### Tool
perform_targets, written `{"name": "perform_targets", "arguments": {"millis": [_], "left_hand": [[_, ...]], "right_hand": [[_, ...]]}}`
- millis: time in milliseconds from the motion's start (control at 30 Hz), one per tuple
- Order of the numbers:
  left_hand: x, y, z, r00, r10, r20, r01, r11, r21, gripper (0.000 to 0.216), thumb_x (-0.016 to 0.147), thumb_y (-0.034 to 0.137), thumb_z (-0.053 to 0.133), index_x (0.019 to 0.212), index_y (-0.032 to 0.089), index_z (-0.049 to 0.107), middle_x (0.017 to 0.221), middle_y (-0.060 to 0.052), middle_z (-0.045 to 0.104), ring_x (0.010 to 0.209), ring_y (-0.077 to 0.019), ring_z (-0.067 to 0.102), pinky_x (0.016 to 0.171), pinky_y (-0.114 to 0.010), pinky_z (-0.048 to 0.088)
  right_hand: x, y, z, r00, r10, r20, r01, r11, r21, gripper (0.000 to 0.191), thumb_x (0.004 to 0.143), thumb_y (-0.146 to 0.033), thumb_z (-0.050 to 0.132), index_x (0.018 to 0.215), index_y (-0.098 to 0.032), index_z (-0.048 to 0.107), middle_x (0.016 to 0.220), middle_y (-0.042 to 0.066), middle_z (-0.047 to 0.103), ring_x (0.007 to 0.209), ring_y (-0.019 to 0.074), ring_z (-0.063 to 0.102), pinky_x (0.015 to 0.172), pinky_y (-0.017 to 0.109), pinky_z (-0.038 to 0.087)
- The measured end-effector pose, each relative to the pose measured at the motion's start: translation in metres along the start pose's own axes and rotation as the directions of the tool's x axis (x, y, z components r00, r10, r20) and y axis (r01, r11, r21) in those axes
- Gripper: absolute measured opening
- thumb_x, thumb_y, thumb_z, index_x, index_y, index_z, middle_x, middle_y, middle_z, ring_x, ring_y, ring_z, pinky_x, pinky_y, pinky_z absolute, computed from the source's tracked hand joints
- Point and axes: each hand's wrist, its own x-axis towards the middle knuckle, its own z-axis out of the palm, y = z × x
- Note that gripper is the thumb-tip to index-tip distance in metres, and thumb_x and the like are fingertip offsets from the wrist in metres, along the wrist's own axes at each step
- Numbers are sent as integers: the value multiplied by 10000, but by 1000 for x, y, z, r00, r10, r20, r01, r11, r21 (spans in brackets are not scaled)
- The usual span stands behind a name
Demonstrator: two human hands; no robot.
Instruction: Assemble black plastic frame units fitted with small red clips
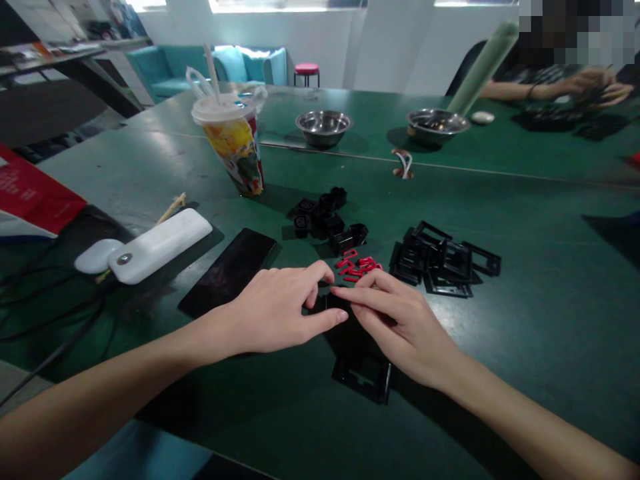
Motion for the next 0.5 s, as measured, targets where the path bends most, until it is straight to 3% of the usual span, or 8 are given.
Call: {"name": "perform_targets", "arguments": {"millis": [333, 500], "left_hand": [[0, -3, -1, 999, 51, 7, -51, 998, -49, 399, 979, 547, 676, 1249, 265, 591, 870, 53, 684, 724, -169, 614, 635, -293, 349], [0, -4, 1, 988, 132, -82, -141, 983, -117, 301, 947, 430, 744, 1157, 237, 649, 1007, 15, 705, 711, -135, 574, 637, -276, 385]], "right_hand": [[1, -4, -2, 998, -5, -70, 3, 1000, -21, 264, 1013, -119, 571, 1136, -208, 787, 1004, 51, 649, 769, 141, 626, 632, 287, 482], [2, -7, -2, 994, 7, -107, -9, 1000, -23, 224, 998, -120, 584, 1063, -217, 775, 990, 48, 650, 729, 139, 609, 575, 281, 440]]}}
